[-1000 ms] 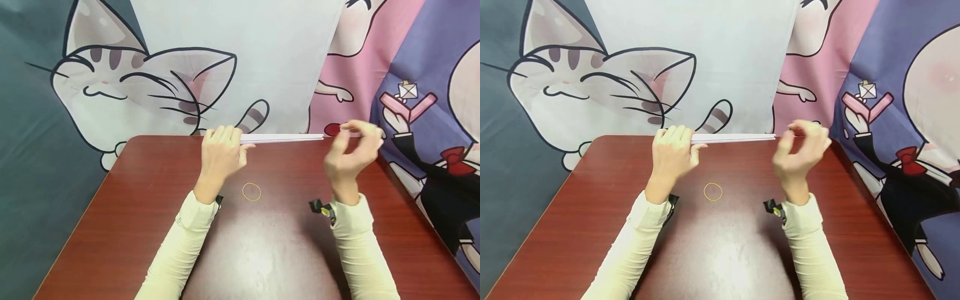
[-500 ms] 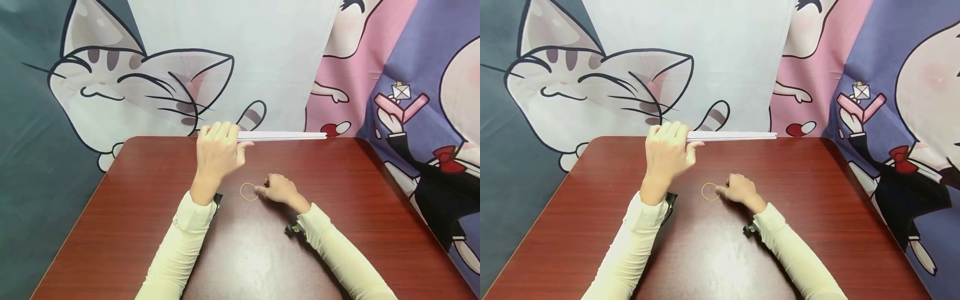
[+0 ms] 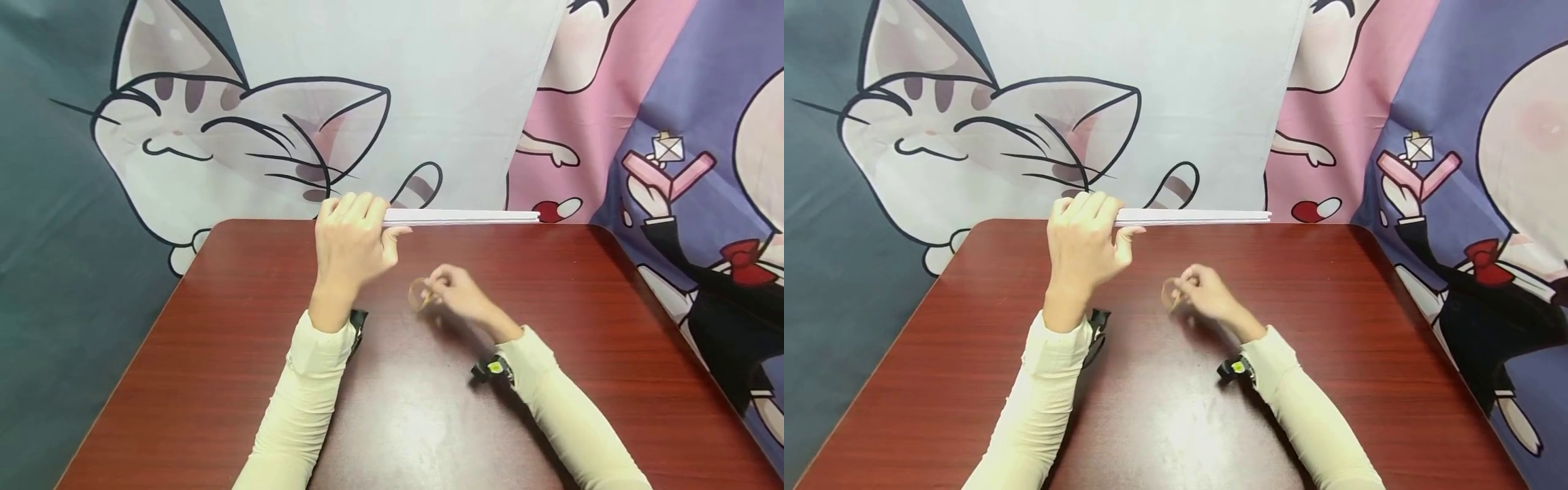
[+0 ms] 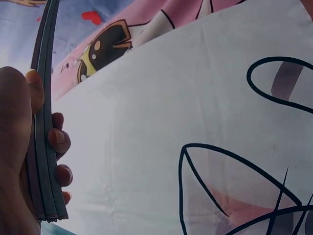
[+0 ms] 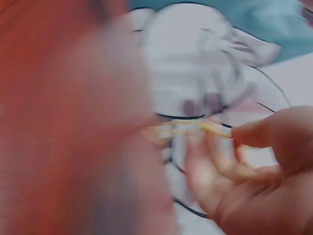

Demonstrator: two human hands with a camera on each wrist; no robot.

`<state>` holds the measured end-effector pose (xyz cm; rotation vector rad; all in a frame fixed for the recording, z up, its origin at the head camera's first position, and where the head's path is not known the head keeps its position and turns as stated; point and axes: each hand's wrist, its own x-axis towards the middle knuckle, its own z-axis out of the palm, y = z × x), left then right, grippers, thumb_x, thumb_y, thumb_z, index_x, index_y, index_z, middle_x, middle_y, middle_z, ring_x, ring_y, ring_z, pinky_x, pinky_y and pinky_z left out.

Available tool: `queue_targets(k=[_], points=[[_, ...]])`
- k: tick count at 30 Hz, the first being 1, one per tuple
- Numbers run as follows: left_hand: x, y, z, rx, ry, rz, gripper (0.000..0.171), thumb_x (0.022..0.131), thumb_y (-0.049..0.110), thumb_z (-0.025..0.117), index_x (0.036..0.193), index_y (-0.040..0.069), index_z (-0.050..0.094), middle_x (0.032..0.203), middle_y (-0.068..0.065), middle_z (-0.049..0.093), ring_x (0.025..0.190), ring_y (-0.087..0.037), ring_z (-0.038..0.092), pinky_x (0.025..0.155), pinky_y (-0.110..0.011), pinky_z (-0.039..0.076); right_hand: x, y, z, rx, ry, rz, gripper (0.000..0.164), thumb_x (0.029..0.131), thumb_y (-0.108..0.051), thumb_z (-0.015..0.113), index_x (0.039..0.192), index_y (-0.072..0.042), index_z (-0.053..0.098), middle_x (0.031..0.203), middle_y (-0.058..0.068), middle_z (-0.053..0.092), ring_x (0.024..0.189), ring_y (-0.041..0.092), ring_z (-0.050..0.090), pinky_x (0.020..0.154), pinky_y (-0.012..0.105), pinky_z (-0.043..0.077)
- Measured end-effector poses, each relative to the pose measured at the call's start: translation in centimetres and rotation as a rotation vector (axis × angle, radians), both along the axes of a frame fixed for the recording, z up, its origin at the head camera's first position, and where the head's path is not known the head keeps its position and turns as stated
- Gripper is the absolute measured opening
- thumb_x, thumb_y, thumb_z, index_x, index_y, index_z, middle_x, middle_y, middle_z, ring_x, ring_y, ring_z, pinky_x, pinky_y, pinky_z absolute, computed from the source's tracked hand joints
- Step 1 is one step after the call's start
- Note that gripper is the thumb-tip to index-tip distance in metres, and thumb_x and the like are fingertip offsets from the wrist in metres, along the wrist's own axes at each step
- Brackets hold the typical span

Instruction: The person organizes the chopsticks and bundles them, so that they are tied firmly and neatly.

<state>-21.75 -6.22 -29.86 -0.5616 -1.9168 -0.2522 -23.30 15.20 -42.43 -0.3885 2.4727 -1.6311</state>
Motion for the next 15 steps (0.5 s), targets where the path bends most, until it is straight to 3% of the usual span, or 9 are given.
queue_targets(k=[3,7,11,15], points=[[-0.2,-0.1,-0.1,0.025,0.005,-0.005,0.045,0.093,0.047,0.048,0.077,0.006,0.056,0.067,-0.007,0.050,0.065,-0.030,0.052,0.066,-0.045,0.040,-0.2,1.4,2.1,-0.381,-0.106,-0.056,0.003,0.096,0.002,0.055,0.099,0.002,0.054,0.084,0.014,0.069,0.072,0.018,0.069,0.065,0.030,0.058],[-0.4,-0.1,-0.3,0.033,0.004,-0.003,0.045,0.092,0.047,0.047,0.077,0.005,0.056,0.067,-0.007,0.050,0.065,-0.029,0.052,0.066,-0.044,0.040,0.3,3.6,4.6,-0.684,-0.153,-0.059,0.011,0.099,0.004,0.048,0.104,-0.001,0.057,0.090,0.009,0.071,0.076,0.018,0.070,0.066,0.028,0.057],[-0.4,-0.1,-0.5,0.018,0.001,-0.002,0.046,0.093,0.048,0.046,0.076,0.006,0.055,0.066,-0.007,0.050,0.064,-0.029,0.051,0.066,-0.043,0.040,0.9,5.9,6.2,-0.918,-0.024,-0.029,0.034,0.093,0.019,0.039,0.099,-0.005,0.063,0.096,0.010,0.073,0.078,0.021,0.071,0.061,0.026,0.055],[-0.4,-0.1,-0.5,0.019,0.001,-0.004,0.046,0.092,0.047,0.047,0.074,0.005,0.054,0.065,-0.007,0.048,0.061,-0.029,0.049,0.065,-0.044,0.040,1.3,7.5,7.4,-1.085,0.111,-0.035,0.030,0.089,0.024,0.048,0.093,-0.001,0.064,0.095,0.016,0.074,0.077,0.023,0.072,0.057,0.023,0.054]])
